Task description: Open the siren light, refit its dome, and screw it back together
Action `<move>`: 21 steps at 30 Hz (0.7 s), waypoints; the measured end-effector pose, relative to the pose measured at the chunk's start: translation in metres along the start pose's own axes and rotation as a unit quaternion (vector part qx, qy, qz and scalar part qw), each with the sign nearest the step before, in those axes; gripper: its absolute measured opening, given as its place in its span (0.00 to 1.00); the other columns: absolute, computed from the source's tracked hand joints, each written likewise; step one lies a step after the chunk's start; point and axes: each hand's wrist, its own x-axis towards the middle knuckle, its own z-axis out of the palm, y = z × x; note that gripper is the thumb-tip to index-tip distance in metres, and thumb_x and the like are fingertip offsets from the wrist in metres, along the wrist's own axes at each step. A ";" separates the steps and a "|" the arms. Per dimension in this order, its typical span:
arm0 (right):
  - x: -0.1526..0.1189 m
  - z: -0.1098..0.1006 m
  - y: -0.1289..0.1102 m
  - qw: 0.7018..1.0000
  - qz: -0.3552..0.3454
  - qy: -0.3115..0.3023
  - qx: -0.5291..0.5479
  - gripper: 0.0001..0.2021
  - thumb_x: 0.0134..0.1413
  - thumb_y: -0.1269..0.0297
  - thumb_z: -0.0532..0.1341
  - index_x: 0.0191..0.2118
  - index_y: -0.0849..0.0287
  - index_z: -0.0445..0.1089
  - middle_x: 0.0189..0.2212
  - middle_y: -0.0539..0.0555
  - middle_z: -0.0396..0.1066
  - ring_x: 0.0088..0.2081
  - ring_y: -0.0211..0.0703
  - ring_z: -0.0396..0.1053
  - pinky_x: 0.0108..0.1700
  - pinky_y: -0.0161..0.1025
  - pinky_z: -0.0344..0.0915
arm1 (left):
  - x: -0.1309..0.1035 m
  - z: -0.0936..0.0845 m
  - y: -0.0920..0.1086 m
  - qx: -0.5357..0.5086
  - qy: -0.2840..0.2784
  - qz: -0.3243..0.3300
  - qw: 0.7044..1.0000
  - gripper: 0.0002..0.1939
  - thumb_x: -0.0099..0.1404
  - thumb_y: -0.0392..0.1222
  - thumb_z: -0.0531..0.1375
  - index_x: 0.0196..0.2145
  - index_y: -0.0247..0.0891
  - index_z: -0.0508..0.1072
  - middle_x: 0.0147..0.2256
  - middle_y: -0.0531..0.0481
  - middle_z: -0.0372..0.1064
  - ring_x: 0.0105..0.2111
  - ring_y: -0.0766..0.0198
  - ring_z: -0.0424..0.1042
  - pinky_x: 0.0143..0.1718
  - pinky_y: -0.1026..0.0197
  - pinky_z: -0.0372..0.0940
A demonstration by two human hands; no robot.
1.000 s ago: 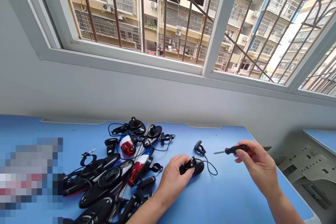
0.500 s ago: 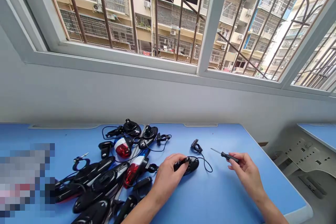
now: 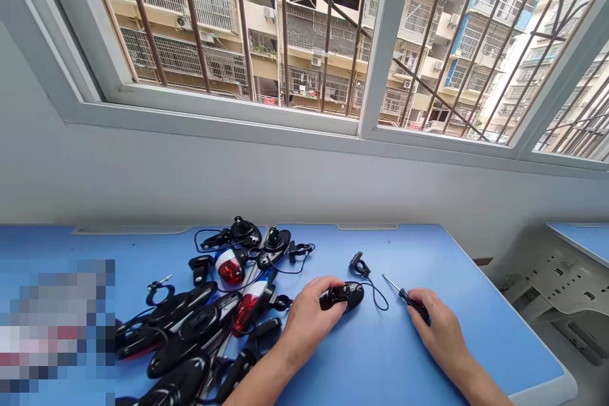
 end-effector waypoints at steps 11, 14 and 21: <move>0.014 -0.029 0.000 0.986 0.115 0.000 0.122 0.12 0.58 0.55 0.57 0.39 0.58 0.70 0.29 0.53 0.73 0.27 0.44 0.72 0.28 0.39 0.74 | -0.002 0.000 -0.001 -0.022 0.002 0.029 0.999 0.07 0.54 0.41 0.56 0.31 0.42 0.73 0.35 0.51 0.73 0.38 0.57 0.71 0.42 0.58 0.63; 0.027 -0.047 -0.025 0.960 0.177 0.041 0.212 0.15 0.56 0.51 0.60 0.40 0.58 0.70 0.32 0.54 0.72 0.28 0.44 0.72 0.26 0.38 0.74 | -0.002 0.000 0.000 -0.038 0.005 0.024 0.999 0.08 0.54 0.41 0.57 0.31 0.41 0.74 0.35 0.50 0.73 0.38 0.57 0.71 0.42 0.59 0.63; 0.055 -0.057 -0.082 0.930 0.123 -0.124 0.324 0.13 0.56 0.55 0.62 0.41 0.57 0.71 0.37 0.55 0.72 0.34 0.44 0.72 0.35 0.41 0.77 | 0.001 0.000 0.000 -0.076 -0.002 0.000 0.997 0.10 0.55 0.44 0.57 0.31 0.39 0.75 0.31 0.50 0.74 0.35 0.57 0.71 0.38 0.60 0.63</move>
